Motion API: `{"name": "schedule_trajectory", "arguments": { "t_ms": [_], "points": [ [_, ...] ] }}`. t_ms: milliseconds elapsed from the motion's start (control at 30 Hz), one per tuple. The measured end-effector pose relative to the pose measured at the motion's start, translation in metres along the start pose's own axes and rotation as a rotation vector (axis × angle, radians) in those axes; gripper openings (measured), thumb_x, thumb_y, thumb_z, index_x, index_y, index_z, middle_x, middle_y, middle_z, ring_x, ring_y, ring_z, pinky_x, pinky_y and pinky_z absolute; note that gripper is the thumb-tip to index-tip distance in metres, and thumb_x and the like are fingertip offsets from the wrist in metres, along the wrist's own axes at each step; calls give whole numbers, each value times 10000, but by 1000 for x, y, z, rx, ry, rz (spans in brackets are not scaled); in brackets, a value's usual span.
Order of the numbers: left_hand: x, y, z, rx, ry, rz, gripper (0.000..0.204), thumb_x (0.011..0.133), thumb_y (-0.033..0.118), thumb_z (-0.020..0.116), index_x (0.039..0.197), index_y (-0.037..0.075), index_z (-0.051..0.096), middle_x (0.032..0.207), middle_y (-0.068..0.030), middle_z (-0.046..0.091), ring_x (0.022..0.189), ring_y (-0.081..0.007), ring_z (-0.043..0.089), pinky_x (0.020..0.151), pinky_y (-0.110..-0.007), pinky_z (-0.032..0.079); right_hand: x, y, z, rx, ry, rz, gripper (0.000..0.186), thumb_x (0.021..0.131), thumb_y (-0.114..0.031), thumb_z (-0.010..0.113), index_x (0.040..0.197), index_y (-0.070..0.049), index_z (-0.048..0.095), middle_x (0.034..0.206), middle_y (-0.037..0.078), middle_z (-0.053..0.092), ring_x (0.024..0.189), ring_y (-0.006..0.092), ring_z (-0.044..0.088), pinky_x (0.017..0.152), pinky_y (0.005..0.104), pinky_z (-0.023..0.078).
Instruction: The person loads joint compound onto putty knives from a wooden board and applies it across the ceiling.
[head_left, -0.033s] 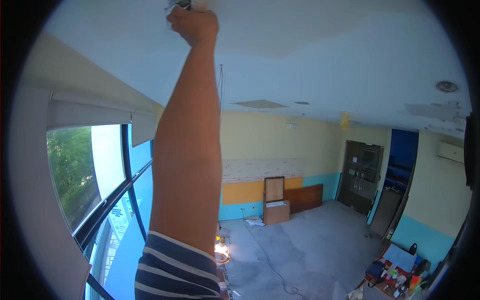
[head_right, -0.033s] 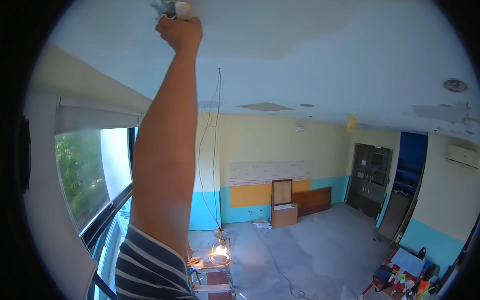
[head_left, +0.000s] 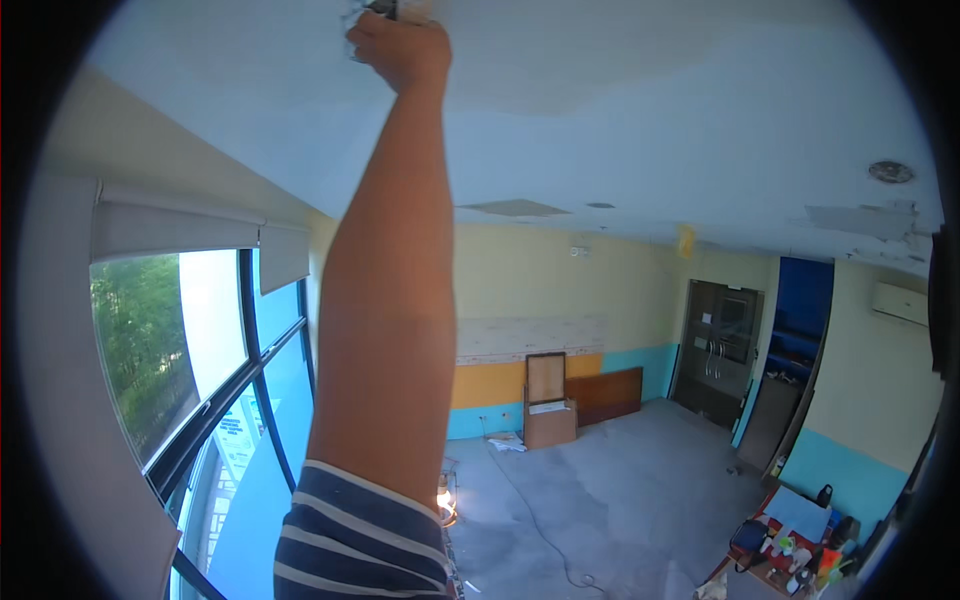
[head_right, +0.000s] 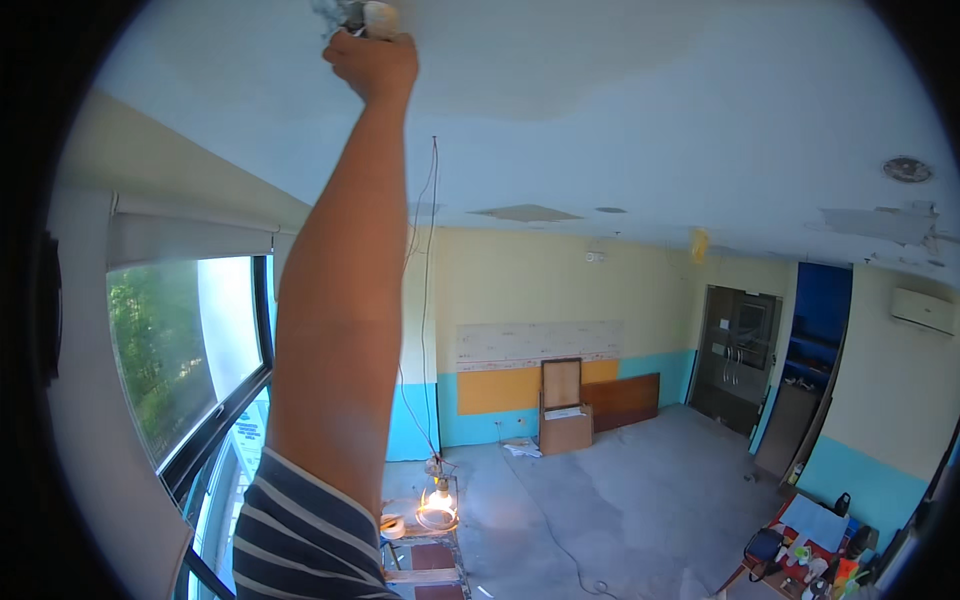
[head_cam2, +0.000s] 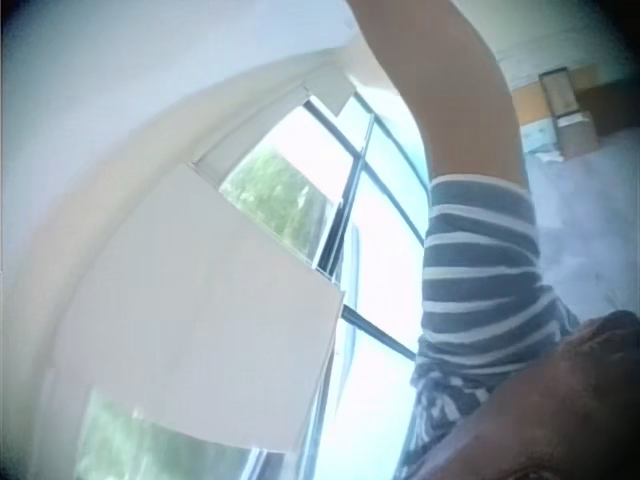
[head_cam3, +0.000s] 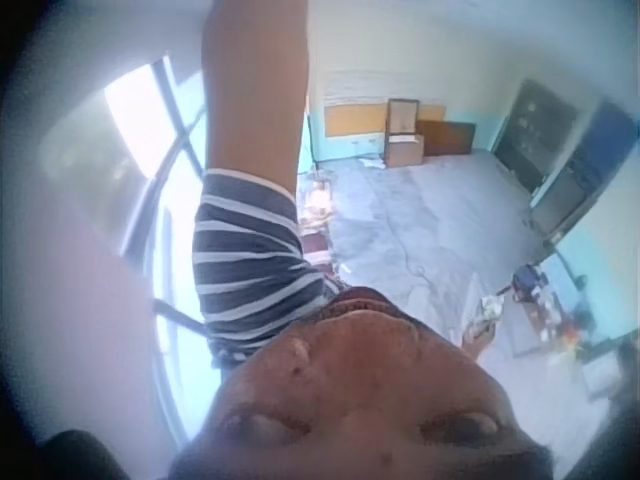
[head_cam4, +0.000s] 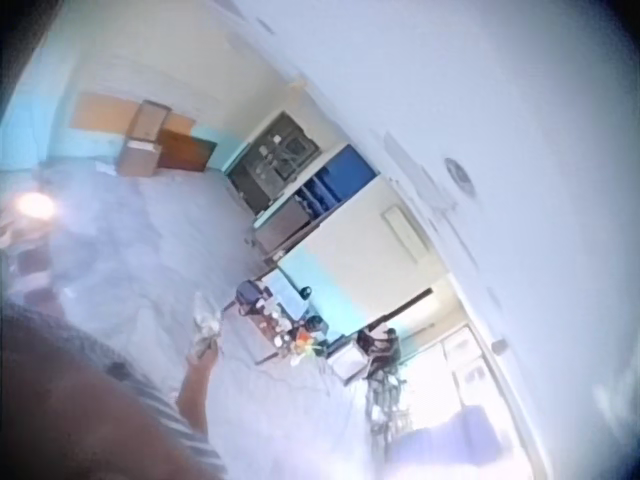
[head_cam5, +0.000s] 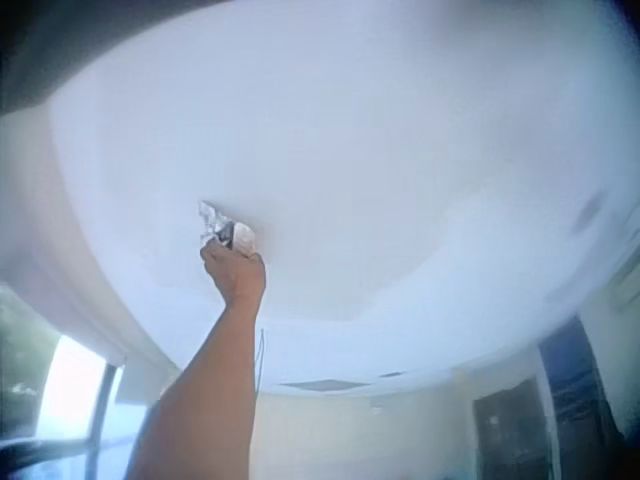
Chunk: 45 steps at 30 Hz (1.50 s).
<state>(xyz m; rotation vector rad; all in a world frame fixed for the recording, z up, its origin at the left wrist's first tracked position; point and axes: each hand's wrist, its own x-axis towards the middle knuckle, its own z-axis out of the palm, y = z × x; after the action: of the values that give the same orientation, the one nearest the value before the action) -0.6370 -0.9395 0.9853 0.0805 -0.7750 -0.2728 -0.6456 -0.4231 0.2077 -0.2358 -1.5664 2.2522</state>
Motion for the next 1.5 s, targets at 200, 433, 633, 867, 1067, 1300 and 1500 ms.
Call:
{"name": "schedule_trajectory", "arguments": {
  "t_ms": [200, 433, 633, 867, 1067, 1300, 1500],
  "points": [
    [-73, 42, 39, -119, -119, 6, 570, 741, 116, 684, 1169, -52, 346, 1203, -238, 380, 1080, -395, 471, 896, -475, 475, 10, 16, -24, 451, 214, 245, 149, 955, -152, 466, 984, -91, 599, 776, -28, 526, 663, 60, 487, 512, 197, 382],
    [-63, 4, -20, -156, -144, 121, 406, 795, 152, 533, 1147, -48, 496, 1086, -227, 562, 986, -383, 577, 859, -455, 474, 36, 27, -33, 611, -18, 450, 202, 974, -223, 456, 1023, -99, 608, 726, -40, 527, 582, 50, 472, 466, 185, 389],
    [47, -57, -87, 79, 203, 232, 425, 800, 175, 529, 1152, -64, 521, 1039, -247, 603, 936, -392, 605, 831, -450, 483, 37, -9, 7, 624, -132, 617, 204, 976, -270, 463, 974, -116, 597, 678, -48, 514, 510, 55, 449, 417, 200, 365],
    [99, -56, -105, 117, 30, 128, 498, 798, 121, 551, 1245, -74, 449, 1198, -248, 516, 1076, -396, 569, 900, -452, 478, 57, 36, 11, 462, -217, 418, 232, 961, -364, 476, 859, -169, 547, 633, -60, 476, 454, 57, 401, 371, 216, 292],
    [62, -28, -67, 59, 70, 111, 593, 747, 158, 631, 1249, -83, 428, 1249, -254, 451, 1082, -392, 561, 917, -436, 481, 20, 8, 20, 428, -101, 237, 176, 951, -255, 486, 831, -147, 556, 665, -61, 463, 522, 52, 384, 415, 200, 268],
    [-27, -7, 21, 12, 93, 217, 668, 715, 179, 715, 1242, -65, 386, 1225, -243, 422, 1124, -390, 434, 926, -481, 444, 1, 25, -46, -261, 86, -297, 211, 857, -201, 536, 983, -36, 574, 739, -5, 505, 610, 133, 451, 558, 251, 381],
    [-107, 34, 87, -71, 28, 194, 661, 685, 173, 760, 1205, 2, 391, 1225, -219, 382, 1105, -417, 408, 899, -518, 422, -47, 42, -117, -542, 283, -426, 385, 809, -229, 558, 1086, 39, 563, 973, 160, 624, 860, 277, 571, 761, 372, 465]
  ]
}}
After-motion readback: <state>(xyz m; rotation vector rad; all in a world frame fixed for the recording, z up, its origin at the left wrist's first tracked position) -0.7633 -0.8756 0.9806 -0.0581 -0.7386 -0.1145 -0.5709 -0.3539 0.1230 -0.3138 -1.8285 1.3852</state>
